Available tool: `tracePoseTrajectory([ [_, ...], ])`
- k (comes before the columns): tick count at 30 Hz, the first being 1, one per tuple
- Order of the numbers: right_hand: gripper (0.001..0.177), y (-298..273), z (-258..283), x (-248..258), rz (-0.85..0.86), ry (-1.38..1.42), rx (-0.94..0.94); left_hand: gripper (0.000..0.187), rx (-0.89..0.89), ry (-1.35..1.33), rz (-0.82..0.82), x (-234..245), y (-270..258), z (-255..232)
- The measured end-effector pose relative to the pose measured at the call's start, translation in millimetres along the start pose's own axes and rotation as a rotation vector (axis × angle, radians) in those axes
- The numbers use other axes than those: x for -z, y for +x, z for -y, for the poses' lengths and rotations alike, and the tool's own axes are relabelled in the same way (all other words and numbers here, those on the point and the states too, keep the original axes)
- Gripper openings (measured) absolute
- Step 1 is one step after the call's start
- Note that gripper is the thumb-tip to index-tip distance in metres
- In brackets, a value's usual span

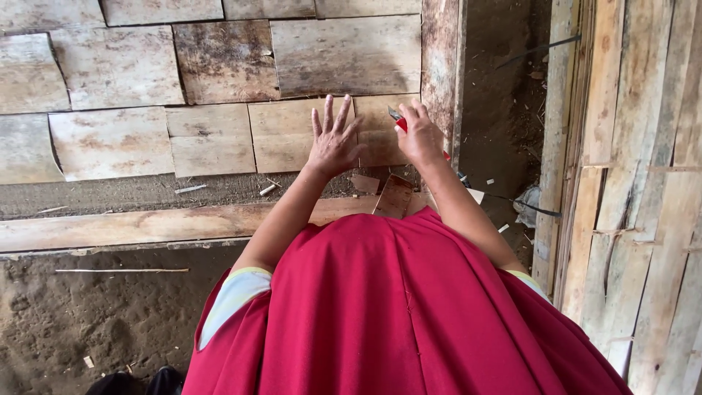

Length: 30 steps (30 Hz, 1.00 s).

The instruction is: The person uses a red utility knife to scrape and remove thin strips from the surface of wooden planks. They repeatedly position the blade along the wood, apply pressure, and pull the knife to peel off layers. The person works on multiple planks, adjusting their grip and angle as needed.

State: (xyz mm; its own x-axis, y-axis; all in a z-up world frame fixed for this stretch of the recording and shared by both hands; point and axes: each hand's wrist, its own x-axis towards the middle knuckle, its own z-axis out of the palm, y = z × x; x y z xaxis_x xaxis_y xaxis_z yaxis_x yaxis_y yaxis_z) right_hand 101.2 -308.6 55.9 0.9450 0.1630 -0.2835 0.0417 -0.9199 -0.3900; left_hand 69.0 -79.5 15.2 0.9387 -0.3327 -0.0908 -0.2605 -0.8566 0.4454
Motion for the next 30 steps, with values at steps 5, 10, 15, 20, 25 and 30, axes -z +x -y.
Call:
tracePoseTrajectory([
  [5,0.048,37.7,2.7,2.5,-0.016,-0.033,-0.03,0.081,0.107,0.086,0.0,11.2,33.4,17.5],
  [10,0.05,62.4,20.5,22.9,-0.021,-0.046,-0.006,0.079,0.194,0.124,0.009,17.9,64.0,28.8],
  [15,0.05,89.6,14.4,10.7,-0.067,-0.088,0.034,0.067,0.209,0.114,-0.054,14.7,85.5,37.9],
  [20,0.042,100.9,9.5,7.8,-0.099,-0.082,0.076,0.055,0.202,0.107,-0.103,12.8,94.9,41.8],
  [25,0.038,107.2,11.8,8.6,-0.105,-0.051,0.05,0.04,0.183,0.1,-0.219,11.6,102.2,41.3],
  [30,0.03,142.3,-22.3,-12.6,-0.125,0.084,-0.12,0.029,0.213,0.111,-0.35,16.1,119.7,37.9],
])
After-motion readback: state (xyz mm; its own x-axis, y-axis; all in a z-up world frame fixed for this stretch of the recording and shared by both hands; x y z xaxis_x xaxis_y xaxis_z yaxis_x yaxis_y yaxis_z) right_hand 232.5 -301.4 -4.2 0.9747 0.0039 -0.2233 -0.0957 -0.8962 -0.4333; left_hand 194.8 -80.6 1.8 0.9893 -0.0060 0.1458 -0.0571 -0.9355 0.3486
